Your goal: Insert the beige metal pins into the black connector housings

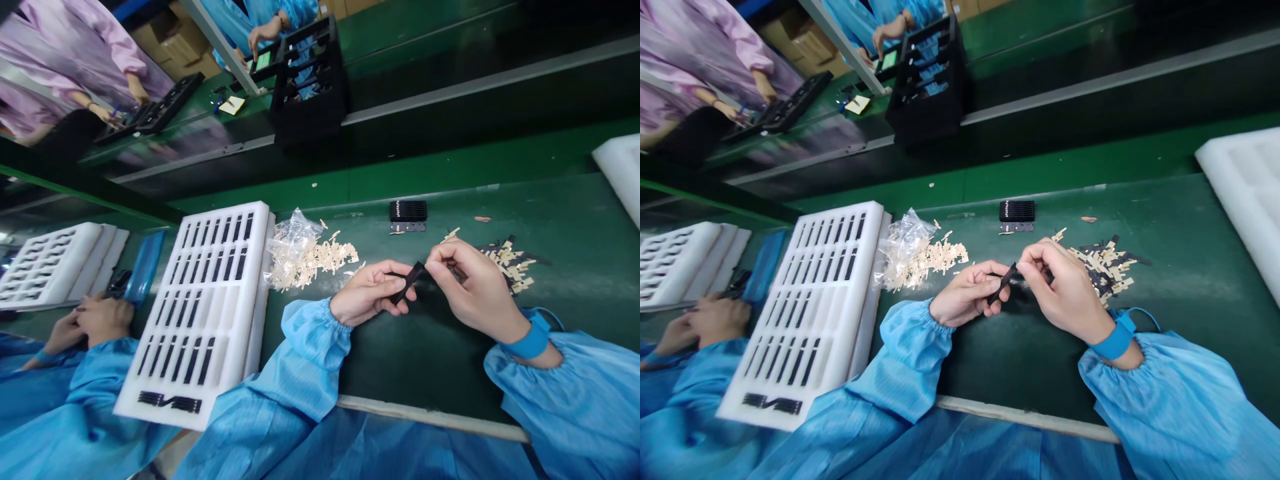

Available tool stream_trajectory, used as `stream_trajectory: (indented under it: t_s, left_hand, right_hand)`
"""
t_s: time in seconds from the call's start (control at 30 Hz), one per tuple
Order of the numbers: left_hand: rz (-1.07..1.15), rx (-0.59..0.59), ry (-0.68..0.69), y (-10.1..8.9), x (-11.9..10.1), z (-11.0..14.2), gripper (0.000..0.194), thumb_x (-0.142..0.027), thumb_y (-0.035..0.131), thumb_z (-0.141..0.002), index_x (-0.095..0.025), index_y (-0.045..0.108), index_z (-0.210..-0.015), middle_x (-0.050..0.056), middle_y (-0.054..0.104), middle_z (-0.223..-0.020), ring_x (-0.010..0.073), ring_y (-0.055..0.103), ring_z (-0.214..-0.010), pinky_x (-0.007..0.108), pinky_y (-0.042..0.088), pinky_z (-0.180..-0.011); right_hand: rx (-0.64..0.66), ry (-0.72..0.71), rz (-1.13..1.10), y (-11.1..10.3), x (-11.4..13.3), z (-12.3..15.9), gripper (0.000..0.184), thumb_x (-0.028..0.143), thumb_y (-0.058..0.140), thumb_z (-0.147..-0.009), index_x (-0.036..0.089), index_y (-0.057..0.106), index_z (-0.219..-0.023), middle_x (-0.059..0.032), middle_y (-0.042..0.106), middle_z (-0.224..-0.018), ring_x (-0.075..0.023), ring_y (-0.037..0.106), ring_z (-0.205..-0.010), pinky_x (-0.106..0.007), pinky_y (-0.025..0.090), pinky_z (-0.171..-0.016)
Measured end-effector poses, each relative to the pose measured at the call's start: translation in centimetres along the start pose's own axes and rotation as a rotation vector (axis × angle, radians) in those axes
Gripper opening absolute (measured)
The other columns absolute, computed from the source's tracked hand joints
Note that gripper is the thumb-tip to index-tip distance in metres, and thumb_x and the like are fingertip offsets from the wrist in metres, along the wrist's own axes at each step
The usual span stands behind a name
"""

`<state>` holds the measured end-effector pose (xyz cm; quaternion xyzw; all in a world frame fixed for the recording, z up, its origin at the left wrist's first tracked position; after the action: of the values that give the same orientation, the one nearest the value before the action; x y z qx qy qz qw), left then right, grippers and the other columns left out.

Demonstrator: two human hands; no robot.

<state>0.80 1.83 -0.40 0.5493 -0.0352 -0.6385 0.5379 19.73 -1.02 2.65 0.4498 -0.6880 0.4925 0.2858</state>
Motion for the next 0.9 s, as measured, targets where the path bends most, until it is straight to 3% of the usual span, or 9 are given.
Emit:
stream_trajectory:
  t_s: [0.5, 0.9]
  left_hand:
    - [-0.072, -0.038, 0.034, 0.11, -0.03, 0.02, 0.045, -0.034, 0.082, -0.083, -0.012, 0.063, -0.118, 0.005, 0.075, -0.084, 0.0121, 0.073, -0.063, 0.016, 0.058, -0.055]
    - [-0.099, -0.048, 0.050, 0.00, -0.12, 0.10, 0.047, -0.035, 0.083, -0.083, -0.013, 0.064, -0.119, 0.005, 0.076, -0.083, 0.0130, 0.074, -0.063, 0.017, 0.057, -0.054]
  right_hand:
    - [-0.024, 0.083, 0.015, 0.35, -0.26, 0.09, 0.013, 0.028, 0.059, -0.101, 0.022, 0.059, -0.089, 0.0003, 0.060, -0.078, -0.0145, 0.055, -0.066, -0.029, 0.043, -0.062]
    - [0.033, 0.215, -0.142, 0.43, -0.75, 0.24, 0.017, 0.035, 0.058, -0.101, 0.021, 0.061, -0.091, -0.0018, 0.063, -0.080, -0.0154, 0.058, -0.067, -0.029, 0.046, -0.061]
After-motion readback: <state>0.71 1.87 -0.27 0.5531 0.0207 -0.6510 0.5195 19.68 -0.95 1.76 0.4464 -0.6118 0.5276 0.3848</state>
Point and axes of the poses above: each hand's wrist, its own z-axis away from the middle knuckle, its own y-axis out of the palm, x = y × z, the point moved 3 cm from there along -z, towards the middle knuckle
